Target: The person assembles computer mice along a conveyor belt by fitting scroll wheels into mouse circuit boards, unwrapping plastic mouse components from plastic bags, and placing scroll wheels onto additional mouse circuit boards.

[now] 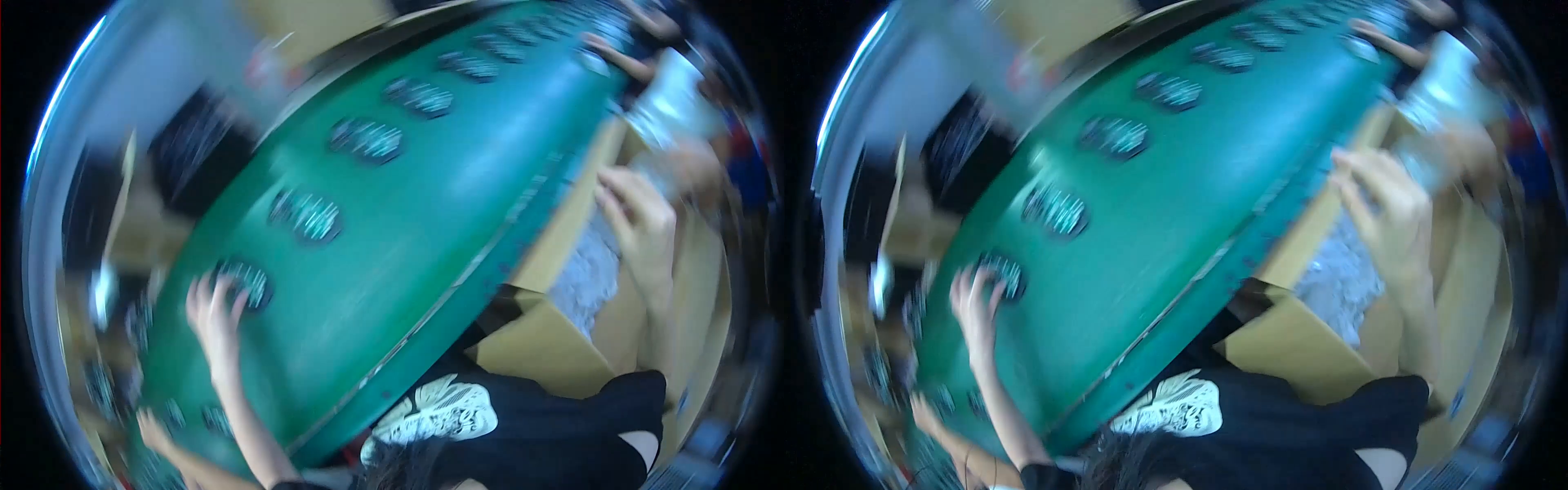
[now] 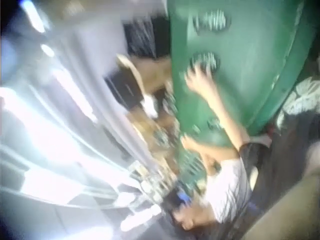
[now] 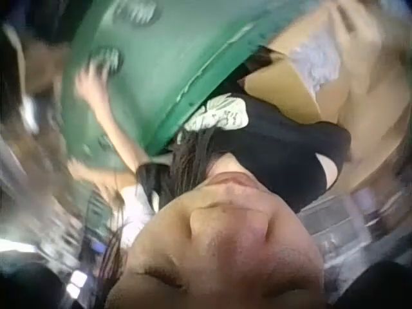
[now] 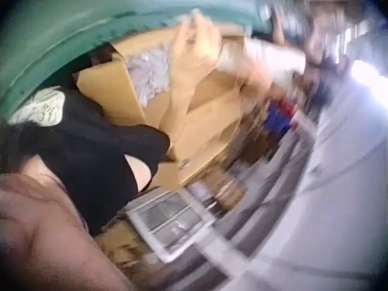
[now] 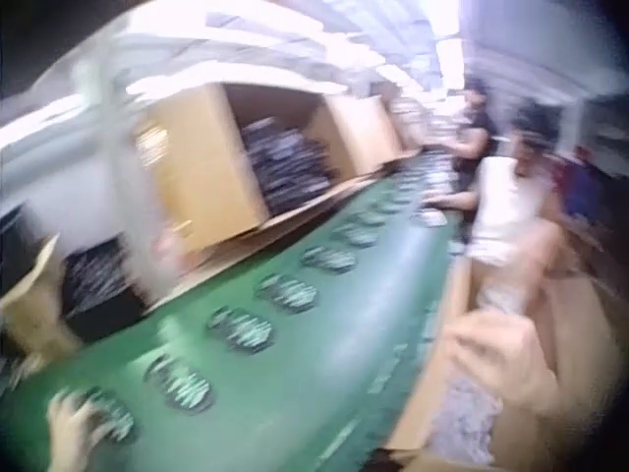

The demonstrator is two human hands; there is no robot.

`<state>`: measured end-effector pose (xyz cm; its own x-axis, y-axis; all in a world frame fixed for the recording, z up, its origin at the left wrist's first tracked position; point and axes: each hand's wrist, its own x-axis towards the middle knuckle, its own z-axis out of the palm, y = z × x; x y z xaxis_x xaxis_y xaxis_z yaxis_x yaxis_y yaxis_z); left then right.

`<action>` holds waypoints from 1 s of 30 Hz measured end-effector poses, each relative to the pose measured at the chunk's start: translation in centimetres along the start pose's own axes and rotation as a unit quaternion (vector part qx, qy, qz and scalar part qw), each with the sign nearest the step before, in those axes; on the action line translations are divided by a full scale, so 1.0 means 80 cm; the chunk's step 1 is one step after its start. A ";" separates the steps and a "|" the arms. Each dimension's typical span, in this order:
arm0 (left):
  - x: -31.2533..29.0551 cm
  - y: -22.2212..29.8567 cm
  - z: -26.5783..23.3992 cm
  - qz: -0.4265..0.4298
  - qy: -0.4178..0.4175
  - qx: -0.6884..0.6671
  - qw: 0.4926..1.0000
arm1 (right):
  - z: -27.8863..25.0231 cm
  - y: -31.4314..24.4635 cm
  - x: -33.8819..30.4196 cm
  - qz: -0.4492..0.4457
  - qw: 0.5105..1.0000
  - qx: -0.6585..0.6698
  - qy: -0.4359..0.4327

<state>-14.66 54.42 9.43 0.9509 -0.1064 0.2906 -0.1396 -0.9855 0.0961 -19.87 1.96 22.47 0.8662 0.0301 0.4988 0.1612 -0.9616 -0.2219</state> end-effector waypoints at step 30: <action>0.107 0.326 -0.030 0.406 -0.095 -0.133 0.899 | -0.267 0.404 -0.513 0.658 0.629 -0.270 -0.315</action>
<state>-10.84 28.11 16.73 0.5321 -0.8223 0.2018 -0.8463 -0.5091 0.1568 -60.31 -36.18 12.75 0.1249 -0.9495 -0.2879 -0.9274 -0.2149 0.3062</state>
